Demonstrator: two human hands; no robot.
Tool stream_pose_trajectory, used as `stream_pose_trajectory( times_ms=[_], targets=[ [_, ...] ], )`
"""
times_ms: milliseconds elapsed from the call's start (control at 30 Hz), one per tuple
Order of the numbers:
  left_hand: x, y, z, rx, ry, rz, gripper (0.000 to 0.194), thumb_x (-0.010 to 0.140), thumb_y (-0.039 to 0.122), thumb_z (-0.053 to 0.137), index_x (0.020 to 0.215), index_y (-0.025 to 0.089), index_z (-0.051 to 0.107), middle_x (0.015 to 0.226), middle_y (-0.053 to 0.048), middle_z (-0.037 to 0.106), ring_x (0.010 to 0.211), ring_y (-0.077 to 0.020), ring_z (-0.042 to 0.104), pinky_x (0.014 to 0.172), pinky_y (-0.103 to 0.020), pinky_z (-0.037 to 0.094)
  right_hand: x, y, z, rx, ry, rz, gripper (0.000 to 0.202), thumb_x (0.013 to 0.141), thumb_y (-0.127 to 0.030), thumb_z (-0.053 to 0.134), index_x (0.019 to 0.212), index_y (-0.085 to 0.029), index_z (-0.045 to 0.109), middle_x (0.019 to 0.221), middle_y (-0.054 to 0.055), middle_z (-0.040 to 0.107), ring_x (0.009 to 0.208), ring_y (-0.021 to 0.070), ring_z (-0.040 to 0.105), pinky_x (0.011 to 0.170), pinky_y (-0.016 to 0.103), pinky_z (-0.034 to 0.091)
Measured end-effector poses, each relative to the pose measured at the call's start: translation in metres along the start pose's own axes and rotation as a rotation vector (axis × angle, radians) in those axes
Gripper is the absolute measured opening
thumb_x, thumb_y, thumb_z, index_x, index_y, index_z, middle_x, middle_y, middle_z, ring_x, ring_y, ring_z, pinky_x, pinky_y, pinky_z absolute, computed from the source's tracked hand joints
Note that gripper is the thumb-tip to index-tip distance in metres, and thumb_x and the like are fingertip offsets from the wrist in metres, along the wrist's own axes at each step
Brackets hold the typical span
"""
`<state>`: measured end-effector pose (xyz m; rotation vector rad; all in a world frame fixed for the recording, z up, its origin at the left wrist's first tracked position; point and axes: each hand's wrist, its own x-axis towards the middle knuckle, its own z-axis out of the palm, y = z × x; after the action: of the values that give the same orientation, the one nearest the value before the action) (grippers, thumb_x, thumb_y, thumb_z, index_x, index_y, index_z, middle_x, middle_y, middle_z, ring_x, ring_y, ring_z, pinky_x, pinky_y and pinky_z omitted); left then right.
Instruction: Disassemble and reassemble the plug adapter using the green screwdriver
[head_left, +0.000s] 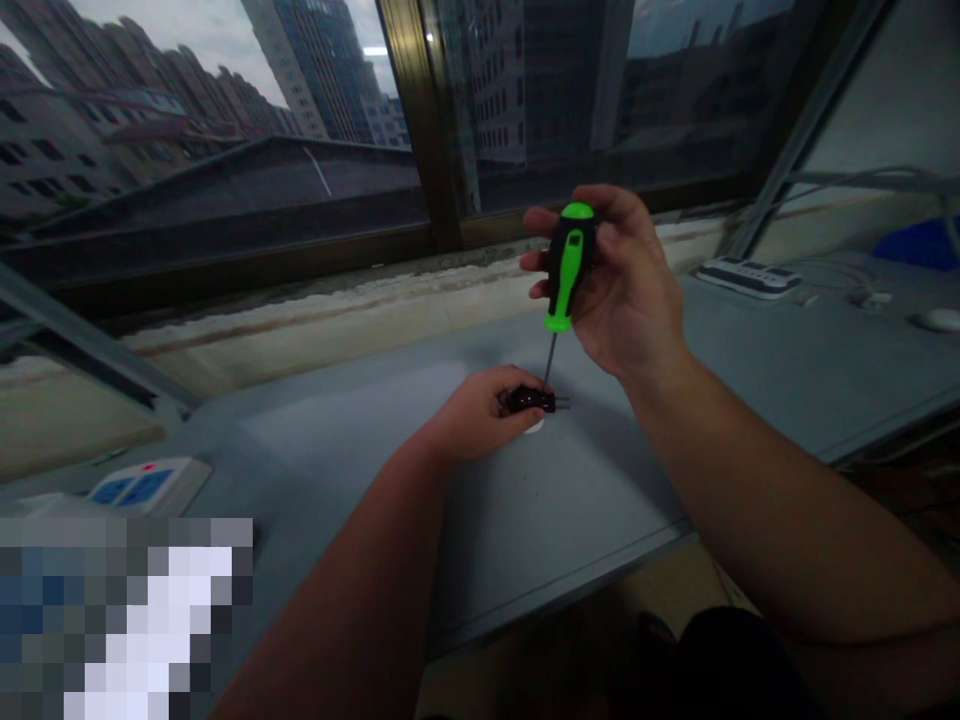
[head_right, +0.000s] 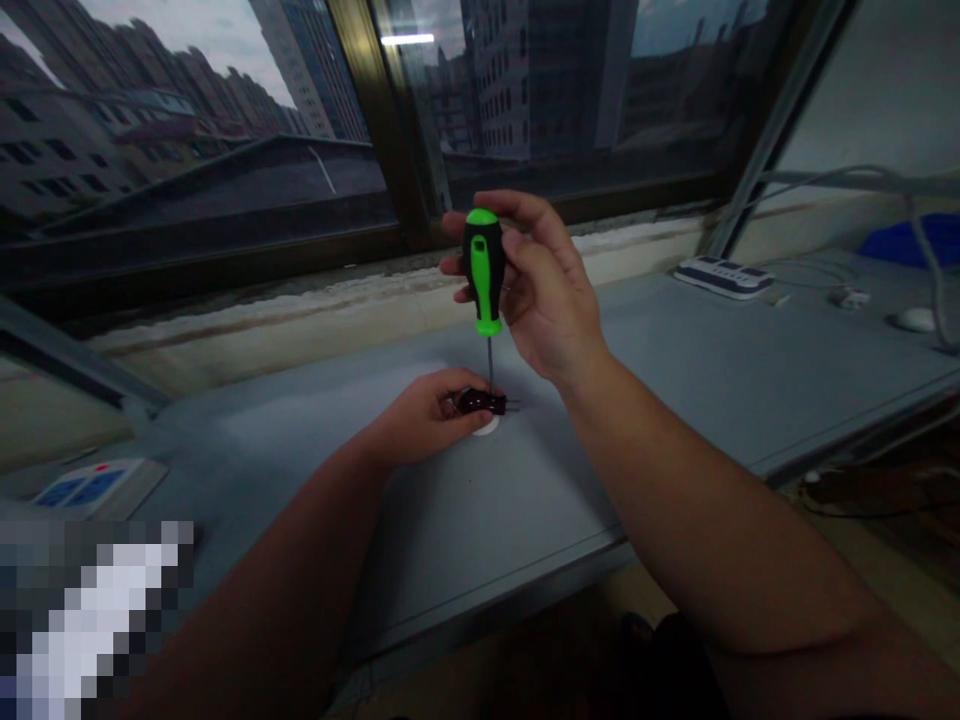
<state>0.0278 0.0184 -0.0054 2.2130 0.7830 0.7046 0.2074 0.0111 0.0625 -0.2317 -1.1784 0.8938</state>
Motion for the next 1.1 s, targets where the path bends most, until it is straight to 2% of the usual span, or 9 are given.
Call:
stream_pose_trajectory(
  times_ms=[167, 300, 400, 500, 567, 667, 800, 967, 1100],
  targets=[
    [0.000, 0.000, 0.000, -0.018, -0.017, -0.003, 0.029, 0.086, 0.031, 0.074, 0.110, 0.015, 0.075, 0.096, -0.009, 0.076, 0.082, -0.0182, 0.070, 0.074, -0.030, 0.056, 0.000, 0.000, 0.001, -0.066, 0.008, 0.029, 0.048, 0.076, -0.048, 0.087, 0.108, -0.036, 0.053, 0.098, -0.004, 0.070, 0.086, 0.0181, 0.073, 0.071, 0.033, 0.064],
    [0.001, -0.001, -0.001, -0.019, -0.029, -0.009, 0.031, 0.086, 0.032, 0.074, 0.111, 0.014, 0.075, 0.095, -0.009, 0.076, 0.081, -0.0180, 0.069, 0.072, -0.030, 0.056, -0.001, 0.000, 0.003, -0.071, 0.053, -0.011, 0.055, 0.070, -0.043, 0.093, 0.105, -0.039, 0.051, 0.090, -0.007, 0.064, 0.070, 0.0138, 0.065, 0.054, 0.025, 0.056],
    [0.000, 0.000, -0.001, -0.015, -0.036, -0.014, 0.031, 0.087, 0.033, 0.074, 0.112, 0.014, 0.075, 0.096, -0.009, 0.076, 0.081, -0.0178, 0.069, 0.072, -0.030, 0.056, 0.001, -0.003, 0.004, -0.053, 0.067, -0.002, 0.048, 0.074, -0.050, 0.088, 0.104, -0.038, 0.052, 0.089, -0.005, 0.064, 0.063, 0.0137, 0.059, 0.043, 0.024, 0.045],
    [0.000, -0.001, 0.000, -0.021, -0.030, -0.025, 0.030, 0.087, 0.033, 0.074, 0.111, 0.015, 0.075, 0.097, -0.008, 0.076, 0.082, -0.0178, 0.070, 0.073, -0.030, 0.057, 0.003, -0.004, 0.002, -0.049, 0.014, 0.061, 0.045, 0.081, -0.062, 0.077, 0.110, -0.035, 0.056, 0.092, 0.000, 0.070, 0.067, 0.0164, 0.062, 0.045, 0.026, 0.047],
    [0.000, -0.001, 0.000, -0.020, -0.034, -0.025, 0.030, 0.087, 0.033, 0.074, 0.112, 0.016, 0.075, 0.098, -0.008, 0.076, 0.082, -0.0178, 0.070, 0.073, -0.030, 0.057, 0.003, -0.002, 0.001, -0.054, -0.036, 0.068, 0.045, 0.085, -0.064, 0.071, 0.115, -0.033, 0.057, 0.092, 0.001, 0.071, 0.071, 0.0179, 0.065, 0.049, 0.028, 0.051],
    [0.000, -0.002, -0.001, -0.033, -0.038, -0.015, 0.030, 0.087, 0.033, 0.074, 0.112, 0.016, 0.075, 0.098, -0.008, 0.076, 0.083, -0.0181, 0.071, 0.074, -0.030, 0.057, 0.001, 0.003, 0.001, -0.043, -0.114, 0.002, 0.038, 0.090, -0.054, 0.072, 0.118, -0.033, 0.059, 0.092, -0.002, 0.071, 0.075, 0.0157, 0.067, 0.058, 0.028, 0.057],
    [0.001, -0.003, 0.000, -0.046, -0.037, -0.012, 0.029, 0.087, 0.032, 0.074, 0.112, 0.016, 0.075, 0.098, -0.009, 0.077, 0.083, -0.0183, 0.071, 0.075, -0.030, 0.057, -0.003, 0.006, 0.005, -0.064, -0.113, -0.118, 0.041, 0.081, -0.036, 0.085, 0.111, -0.036, 0.057, 0.090, -0.007, 0.063, 0.072, 0.0118, 0.066, 0.065, 0.028, 0.063],
    [0.001, -0.004, -0.001, -0.026, -0.040, -0.011, 0.030, 0.087, 0.032, 0.074, 0.112, 0.016, 0.075, 0.099, -0.009, 0.077, 0.084, -0.0185, 0.071, 0.075, -0.030, 0.057, -0.006, -0.004, 0.009, -0.083, -0.058, -0.054, 0.041, 0.082, -0.042, 0.083, 0.108, -0.035, 0.052, 0.097, -0.006, 0.065, 0.072, 0.0133, 0.068, 0.049, 0.024, 0.056],
    [0.001, -0.003, -0.002, 0.007, -0.038, -0.019, 0.030, 0.087, 0.033, 0.074, 0.112, 0.015, 0.075, 0.097, -0.009, 0.076, 0.083, -0.0183, 0.071, 0.074, -0.030, 0.057, -0.006, -0.007, 0.010, 0.030, -0.146, -0.005, 0.022, 0.095, -0.043, 0.067, 0.109, -0.030, 0.056, 0.108, 0.000, 0.075, 0.080, 0.0165, 0.076, 0.055, 0.025, 0.059]
  ],
)
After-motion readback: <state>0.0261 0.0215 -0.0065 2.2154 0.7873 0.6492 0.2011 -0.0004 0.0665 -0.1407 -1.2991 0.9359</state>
